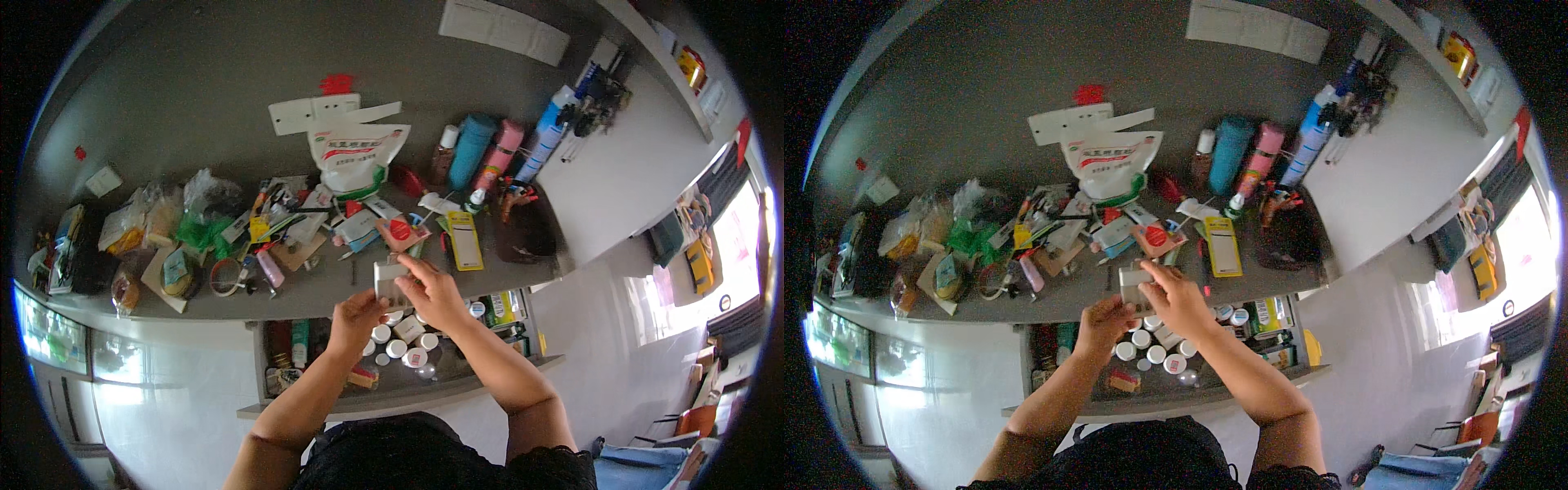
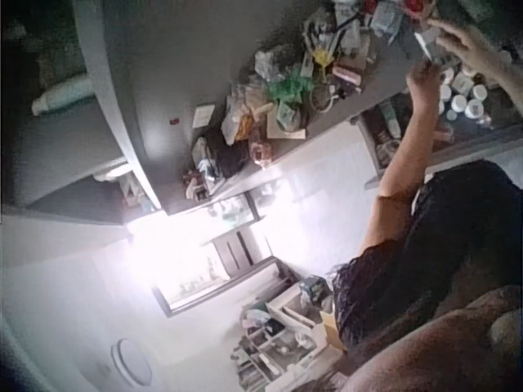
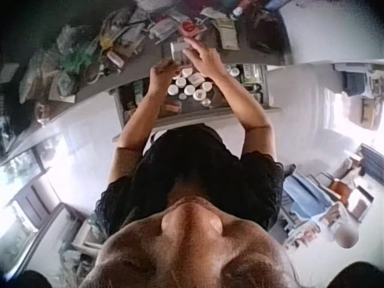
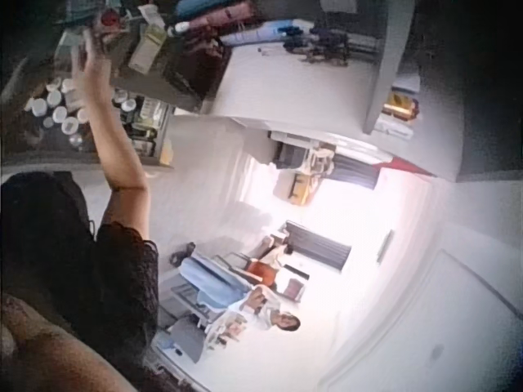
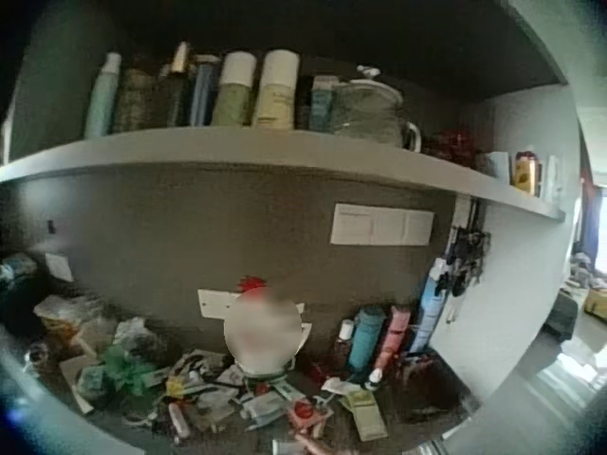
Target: The person stands at a cluttered counter and repeatedly picks up small boxes, bottles, and packets, examines them, and places them into a drawer or back on the counter. The person also opens a yellow-lidded container and handles a small black pouch while sorting items.
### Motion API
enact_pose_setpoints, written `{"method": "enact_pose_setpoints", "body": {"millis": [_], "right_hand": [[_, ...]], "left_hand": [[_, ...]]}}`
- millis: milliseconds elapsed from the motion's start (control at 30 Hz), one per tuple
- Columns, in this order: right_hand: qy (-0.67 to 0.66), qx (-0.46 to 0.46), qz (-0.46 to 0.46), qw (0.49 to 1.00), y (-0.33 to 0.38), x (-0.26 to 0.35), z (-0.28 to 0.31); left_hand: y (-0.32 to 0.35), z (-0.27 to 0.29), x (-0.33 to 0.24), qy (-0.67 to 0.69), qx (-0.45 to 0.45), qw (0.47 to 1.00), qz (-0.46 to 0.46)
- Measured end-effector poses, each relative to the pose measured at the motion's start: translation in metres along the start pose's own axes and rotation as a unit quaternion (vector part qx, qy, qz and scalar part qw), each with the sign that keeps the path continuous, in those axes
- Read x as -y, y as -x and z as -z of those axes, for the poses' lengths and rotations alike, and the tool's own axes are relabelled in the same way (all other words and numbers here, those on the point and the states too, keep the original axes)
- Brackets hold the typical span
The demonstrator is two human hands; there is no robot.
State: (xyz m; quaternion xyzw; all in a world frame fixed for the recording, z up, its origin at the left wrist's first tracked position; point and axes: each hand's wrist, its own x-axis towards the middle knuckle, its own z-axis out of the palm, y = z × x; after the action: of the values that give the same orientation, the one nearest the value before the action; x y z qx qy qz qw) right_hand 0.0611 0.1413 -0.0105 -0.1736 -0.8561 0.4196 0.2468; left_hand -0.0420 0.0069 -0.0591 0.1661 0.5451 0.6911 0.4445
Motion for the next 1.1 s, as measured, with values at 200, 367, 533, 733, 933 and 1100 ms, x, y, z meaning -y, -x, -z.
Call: {"method": "enact_pose_setpoints", "body": {"millis": [200, 367, 533, 733, 933, 1100], "right_hand": [[-0.086, -0.089, -0.096, 0.988, -0.019, -0.027, 0.073], [0.382, -0.220, -0.152, 0.885, -0.055, -0.114, 0.223], [0.463, 0.025, -0.264, 0.846, -0.061, -0.245, 0.256], [0.471, -0.025, -0.363, 0.804, -0.083, -0.182, 0.205], [0.546, -0.030, -0.362, 0.755, -0.082, -0.198, 0.205], [0.595, -0.071, -0.284, 0.749, -0.088, -0.174, 0.203]], "left_hand": [[0.009, -0.012, -0.012, -0.057, 0.047, 0.997, 0.007], [0.010, -0.017, -0.005, -0.090, 0.028, 0.995, 0.032], [0.004, -0.020, 0.026, -0.081, 0.033, 0.995, 0.051], [0.011, -0.008, 0.029, -0.079, 0.014, 0.995, 0.051], [0.016, -0.001, 0.027, -0.059, -0.014, 0.997, 0.048], [0.020, 0.016, 0.015, -0.069, -0.034, 0.997, 0.032]]}}
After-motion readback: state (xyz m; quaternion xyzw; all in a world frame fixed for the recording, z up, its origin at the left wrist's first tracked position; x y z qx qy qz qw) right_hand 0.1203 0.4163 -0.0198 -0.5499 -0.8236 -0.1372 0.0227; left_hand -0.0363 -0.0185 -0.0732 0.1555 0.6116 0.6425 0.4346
